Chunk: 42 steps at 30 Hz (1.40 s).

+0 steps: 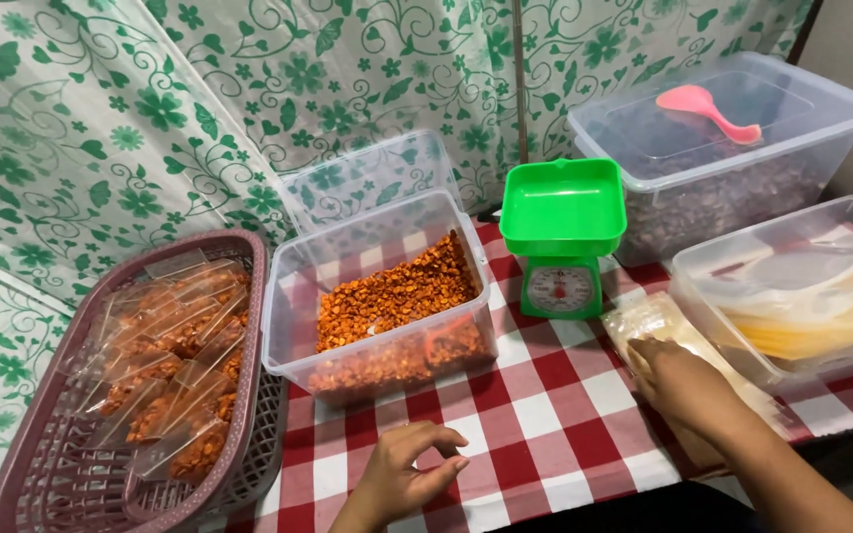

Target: Packaging small snacks into plastic bags, weighing them on a scale, and placing them in a basket.

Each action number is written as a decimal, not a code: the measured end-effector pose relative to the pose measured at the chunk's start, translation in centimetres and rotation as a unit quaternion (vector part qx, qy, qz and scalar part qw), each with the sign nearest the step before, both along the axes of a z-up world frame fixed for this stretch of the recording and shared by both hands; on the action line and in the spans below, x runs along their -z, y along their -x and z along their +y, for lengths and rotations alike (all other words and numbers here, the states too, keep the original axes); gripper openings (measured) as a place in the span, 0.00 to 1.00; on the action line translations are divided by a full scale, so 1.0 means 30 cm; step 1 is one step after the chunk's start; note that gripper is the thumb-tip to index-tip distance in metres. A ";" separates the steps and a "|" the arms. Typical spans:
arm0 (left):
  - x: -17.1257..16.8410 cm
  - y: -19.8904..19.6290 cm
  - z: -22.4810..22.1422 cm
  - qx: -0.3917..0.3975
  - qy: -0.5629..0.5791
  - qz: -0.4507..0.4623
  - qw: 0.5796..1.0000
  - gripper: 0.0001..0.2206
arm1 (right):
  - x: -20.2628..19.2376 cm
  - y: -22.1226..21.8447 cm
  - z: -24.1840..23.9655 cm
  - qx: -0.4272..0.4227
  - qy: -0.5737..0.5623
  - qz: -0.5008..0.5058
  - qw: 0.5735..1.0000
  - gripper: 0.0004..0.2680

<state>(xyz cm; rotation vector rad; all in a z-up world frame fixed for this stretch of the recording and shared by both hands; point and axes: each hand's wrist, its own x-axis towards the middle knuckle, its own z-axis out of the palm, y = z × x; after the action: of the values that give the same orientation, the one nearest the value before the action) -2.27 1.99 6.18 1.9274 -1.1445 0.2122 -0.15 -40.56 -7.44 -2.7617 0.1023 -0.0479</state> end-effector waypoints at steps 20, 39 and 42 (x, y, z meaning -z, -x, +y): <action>0.039 -0.016 0.038 0.007 0.024 -0.006 1.000 0.05 | -0.470 0.134 0.053 0.124 0.073 0.050 0.988 0.25; 0.024 -0.001 0.061 0.011 0.031 -0.002 0.999 0.06 | -0.515 0.236 0.200 -0.128 -0.202 -0.377 0.895 0.17; 0.034 -0.001 0.064 0.011 0.034 -0.006 0.999 0.06 | -0.537 0.242 0.242 -0.146 -0.225 -0.388 0.882 0.16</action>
<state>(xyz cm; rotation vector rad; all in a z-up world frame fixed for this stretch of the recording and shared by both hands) -2.24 3.91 5.17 1.8550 -1.1520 0.2470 -7.42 -33.29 8.68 -2.0770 -0.4557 -0.9100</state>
